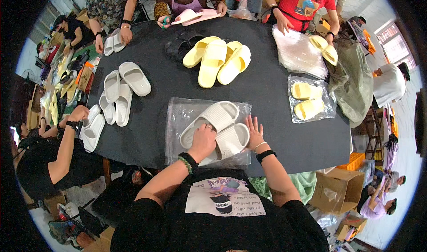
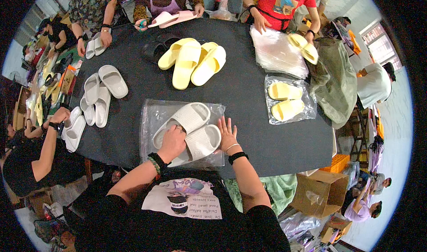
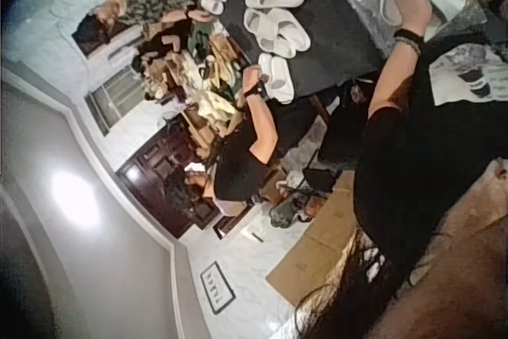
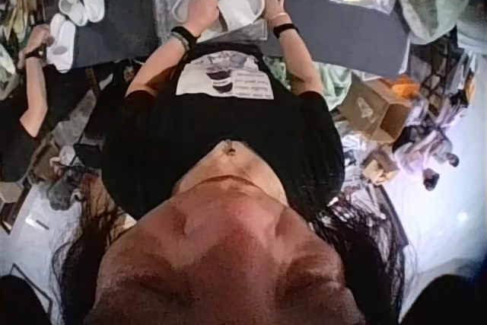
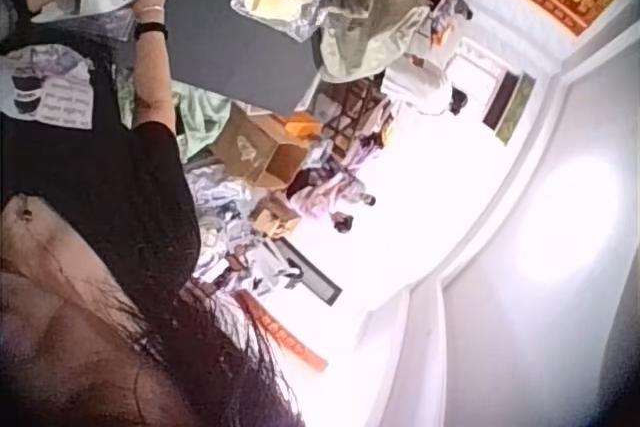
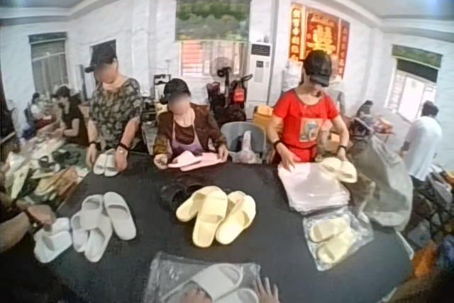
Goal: The recorder is placing various types and colors of slippers and sandals into clear plastic bags and then into a larger green bag for bulk transport in a factory setting.
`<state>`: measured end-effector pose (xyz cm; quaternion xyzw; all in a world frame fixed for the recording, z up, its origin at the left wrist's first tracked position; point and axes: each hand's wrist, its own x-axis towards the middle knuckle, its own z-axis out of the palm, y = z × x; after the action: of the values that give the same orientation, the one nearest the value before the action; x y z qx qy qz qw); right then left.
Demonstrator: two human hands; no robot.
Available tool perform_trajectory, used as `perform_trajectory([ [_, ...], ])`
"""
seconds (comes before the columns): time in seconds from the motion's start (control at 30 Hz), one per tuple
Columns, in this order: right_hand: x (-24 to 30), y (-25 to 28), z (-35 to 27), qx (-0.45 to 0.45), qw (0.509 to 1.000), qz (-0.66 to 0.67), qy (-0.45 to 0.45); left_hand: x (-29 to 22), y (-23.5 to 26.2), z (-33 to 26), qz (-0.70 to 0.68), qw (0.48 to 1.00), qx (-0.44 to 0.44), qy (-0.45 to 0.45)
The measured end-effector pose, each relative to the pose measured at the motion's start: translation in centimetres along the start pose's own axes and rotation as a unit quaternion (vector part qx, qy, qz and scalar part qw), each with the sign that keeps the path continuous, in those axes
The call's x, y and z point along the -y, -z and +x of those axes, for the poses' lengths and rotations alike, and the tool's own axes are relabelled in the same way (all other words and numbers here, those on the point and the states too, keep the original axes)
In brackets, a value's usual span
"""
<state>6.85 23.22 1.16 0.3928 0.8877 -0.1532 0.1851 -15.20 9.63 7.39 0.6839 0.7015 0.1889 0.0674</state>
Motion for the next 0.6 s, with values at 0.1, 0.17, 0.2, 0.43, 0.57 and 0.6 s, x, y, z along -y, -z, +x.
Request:
perform_trajectory([
  [0.1,0.4,1.1,-1.2,0.005,1.0,0.028,-0.012,1.7,-2.3,-0.8,0.002,0.999,0.036,0.023],
  [0.17,0.5,0.7,-1.8,-0.009,0.999,0.05,-0.016,3.0,-3.8,-1.5,-0.004,0.998,0.045,0.031],
  [0.2,0.5,0.1,-2.1,-0.01,0.999,0.051,-0.018,3.3,-4.2,-1.6,-0.003,0.998,0.051,0.039],
  [0.43,1.0,-0.5,-3.0,0.063,0.998,-0.003,-0.009,4.2,-4.5,-1.7,-0.01,0.992,0.09,0.09],
  [0.57,0.4,-0.9,-2.9,0.045,0.999,0.02,0.01,8.1,-2.9,-3.0,0.005,0.988,0.047,0.144],
  [0.6,0.8,-0.3,-3.0,0.047,0.998,0.023,-0.032,9.6,-2.6,-3.8,0.009,0.988,0.03,0.151],
])
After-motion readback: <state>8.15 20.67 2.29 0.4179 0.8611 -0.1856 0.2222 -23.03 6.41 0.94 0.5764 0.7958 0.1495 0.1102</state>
